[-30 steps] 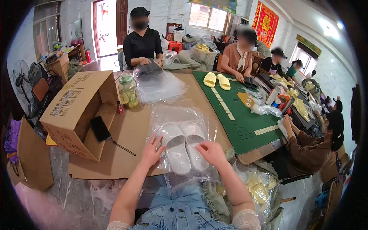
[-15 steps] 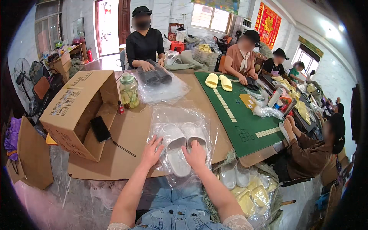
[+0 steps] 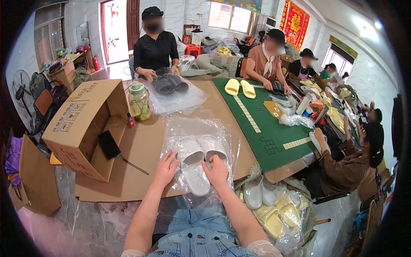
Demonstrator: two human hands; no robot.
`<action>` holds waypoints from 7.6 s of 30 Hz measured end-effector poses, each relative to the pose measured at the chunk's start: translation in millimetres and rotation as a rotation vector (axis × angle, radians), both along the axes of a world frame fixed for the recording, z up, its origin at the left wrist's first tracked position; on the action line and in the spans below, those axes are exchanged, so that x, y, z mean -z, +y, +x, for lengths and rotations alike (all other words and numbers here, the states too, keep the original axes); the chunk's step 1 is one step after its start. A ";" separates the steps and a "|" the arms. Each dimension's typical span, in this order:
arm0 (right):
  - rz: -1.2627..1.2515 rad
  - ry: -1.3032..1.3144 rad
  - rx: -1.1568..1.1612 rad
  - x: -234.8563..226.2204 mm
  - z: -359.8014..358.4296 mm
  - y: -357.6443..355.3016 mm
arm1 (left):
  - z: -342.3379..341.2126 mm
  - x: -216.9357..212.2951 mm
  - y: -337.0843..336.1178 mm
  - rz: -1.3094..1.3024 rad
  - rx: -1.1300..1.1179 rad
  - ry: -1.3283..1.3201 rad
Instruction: The person wraps pairs of white and yellow slippers in clear plastic bags. They pick up a pair of slippers, place them into a bag, and smooth the plastic to secure the contents. The wrapped slippers are then placed into a pile on the table.
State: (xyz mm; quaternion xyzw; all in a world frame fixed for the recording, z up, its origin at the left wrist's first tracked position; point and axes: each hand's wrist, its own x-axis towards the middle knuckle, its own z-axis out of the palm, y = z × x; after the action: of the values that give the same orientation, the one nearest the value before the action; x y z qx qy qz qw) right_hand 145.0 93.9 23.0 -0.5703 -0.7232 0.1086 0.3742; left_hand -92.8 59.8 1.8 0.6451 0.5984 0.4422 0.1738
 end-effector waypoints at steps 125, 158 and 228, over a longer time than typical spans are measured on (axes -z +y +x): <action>-0.542 -0.828 0.385 172.7 485.9 33.8 | 7.5 14.8 15.5 0.000 0.017 0.019; -0.113 -0.273 0.388 -1.8 241.5 67.3 | 32.6 -35.7 -17.7 -0.120 0.327 0.526; -0.175 -0.190 -0.186 -19.7 3.4 4.5 | 65.2 -108.6 -63.6 0.280 0.620 0.221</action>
State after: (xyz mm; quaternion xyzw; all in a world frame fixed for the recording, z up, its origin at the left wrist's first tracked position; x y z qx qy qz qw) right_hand 148.4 98.5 42.7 -0.5388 -0.7930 0.1508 0.2412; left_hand -27.6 -3.8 110.3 0.8576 0.3228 0.3736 0.1437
